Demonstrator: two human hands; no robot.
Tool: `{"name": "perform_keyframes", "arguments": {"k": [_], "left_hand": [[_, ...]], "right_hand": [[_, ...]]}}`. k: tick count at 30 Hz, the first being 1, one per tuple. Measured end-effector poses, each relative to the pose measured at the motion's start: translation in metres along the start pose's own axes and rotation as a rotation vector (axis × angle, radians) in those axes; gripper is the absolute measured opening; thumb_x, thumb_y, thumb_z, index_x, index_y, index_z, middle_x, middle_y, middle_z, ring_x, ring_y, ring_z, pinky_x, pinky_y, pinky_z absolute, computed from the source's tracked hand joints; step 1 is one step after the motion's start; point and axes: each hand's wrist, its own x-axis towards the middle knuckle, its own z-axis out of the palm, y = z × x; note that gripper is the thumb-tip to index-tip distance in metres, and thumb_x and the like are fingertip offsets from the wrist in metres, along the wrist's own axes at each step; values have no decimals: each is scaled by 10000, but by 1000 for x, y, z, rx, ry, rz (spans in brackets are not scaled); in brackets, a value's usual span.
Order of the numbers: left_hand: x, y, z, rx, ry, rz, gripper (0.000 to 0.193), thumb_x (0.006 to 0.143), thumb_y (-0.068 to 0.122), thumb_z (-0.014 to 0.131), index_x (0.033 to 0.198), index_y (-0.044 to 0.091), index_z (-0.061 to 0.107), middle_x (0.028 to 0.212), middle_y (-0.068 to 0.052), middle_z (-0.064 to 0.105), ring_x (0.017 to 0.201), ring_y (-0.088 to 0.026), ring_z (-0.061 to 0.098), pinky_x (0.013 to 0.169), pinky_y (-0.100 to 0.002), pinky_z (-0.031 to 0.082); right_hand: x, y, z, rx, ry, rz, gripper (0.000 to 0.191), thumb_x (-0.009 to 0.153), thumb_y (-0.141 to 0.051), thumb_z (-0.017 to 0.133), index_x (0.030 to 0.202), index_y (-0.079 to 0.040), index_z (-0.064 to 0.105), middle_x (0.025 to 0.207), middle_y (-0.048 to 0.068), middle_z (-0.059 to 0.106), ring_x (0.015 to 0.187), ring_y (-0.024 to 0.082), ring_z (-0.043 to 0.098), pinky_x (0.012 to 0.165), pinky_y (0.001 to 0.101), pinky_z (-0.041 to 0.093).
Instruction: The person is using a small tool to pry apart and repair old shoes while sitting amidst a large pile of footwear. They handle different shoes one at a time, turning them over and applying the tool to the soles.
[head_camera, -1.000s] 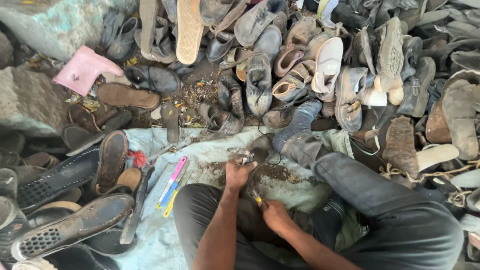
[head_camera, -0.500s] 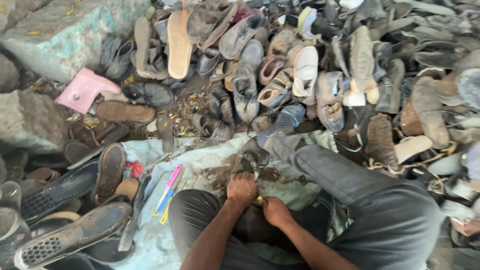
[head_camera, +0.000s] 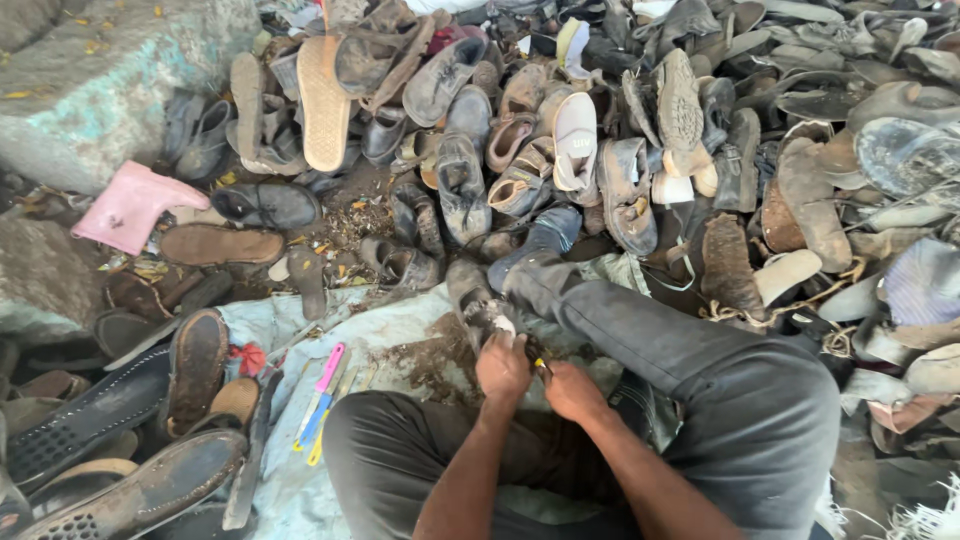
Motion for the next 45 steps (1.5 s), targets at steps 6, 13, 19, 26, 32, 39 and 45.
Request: {"name": "perform_keyframes", "arguments": {"k": [6, 13, 19, 26, 32, 39, 45], "left_hand": [[1, -16, -17, 58, -63, 44, 287, 949, 316, 635, 879, 40, 668, 925, -199, 710, 859, -458, 658, 735, -552, 517], [9, -29, -25, 31, -156, 207, 268, 936, 307, 640, 941, 42, 675, 949, -215, 714, 885, -453, 673, 764, -541, 531], [7, -35, -19, 137, -166, 15, 272, 915, 303, 661, 907, 31, 650, 953, -226, 703, 891, -458, 668, 773, -546, 522], [-5, -48, -17, 38, 139, 146, 220, 882, 201, 725, 807, 30, 608, 814, -195, 647, 801, -448, 632, 729, -540, 504], [-12, -56, -20, -30, 160, 36, 262, 847, 174, 768, 758, 13, 580, 802, -212, 636, 793, -469, 611, 707, -542, 480], [-17, -63, -28, -224, 85, -46, 242, 844, 170, 782, 805, -7, 621, 814, -239, 658, 772, -458, 617, 676, -494, 483], [-16, -53, -33, -486, 29, -254, 189, 854, 130, 762, 844, -35, 670, 736, -204, 670, 648, -318, 604, 657, -397, 499]], "right_hand": [[6, -26, -11, -70, -102, 79, 313, 998, -299, 508, 1060, -80, 724, 1069, 243, 722, 1044, 447, 676, 901, 550, 520], [-8, -44, 3, -97, -121, 218, 311, 969, -268, 519, 1155, -106, 709, 1186, 213, 695, 1139, 426, 652, 943, 550, 509], [20, -23, 6, 124, -14, -75, 314, 978, -262, 547, 999, -15, 740, 1017, 283, 716, 1018, 471, 676, 855, 518, 530], [30, -30, 6, -4, -122, -136, 312, 965, -278, 574, 965, -3, 721, 987, 276, 703, 988, 461, 677, 843, 523, 526], [-12, -42, -1, -35, -146, -9, 323, 995, -294, 523, 1058, -25, 692, 1051, 247, 713, 1034, 453, 658, 871, 540, 506], [-40, -62, 3, -87, -187, 67, 299, 998, -258, 515, 1104, -40, 690, 1113, 244, 696, 1067, 457, 646, 895, 548, 504], [-63, -60, 8, 36, -112, 50, 314, 993, -269, 479, 1173, -82, 656, 1080, 257, 693, 1047, 480, 633, 880, 576, 487]]}}
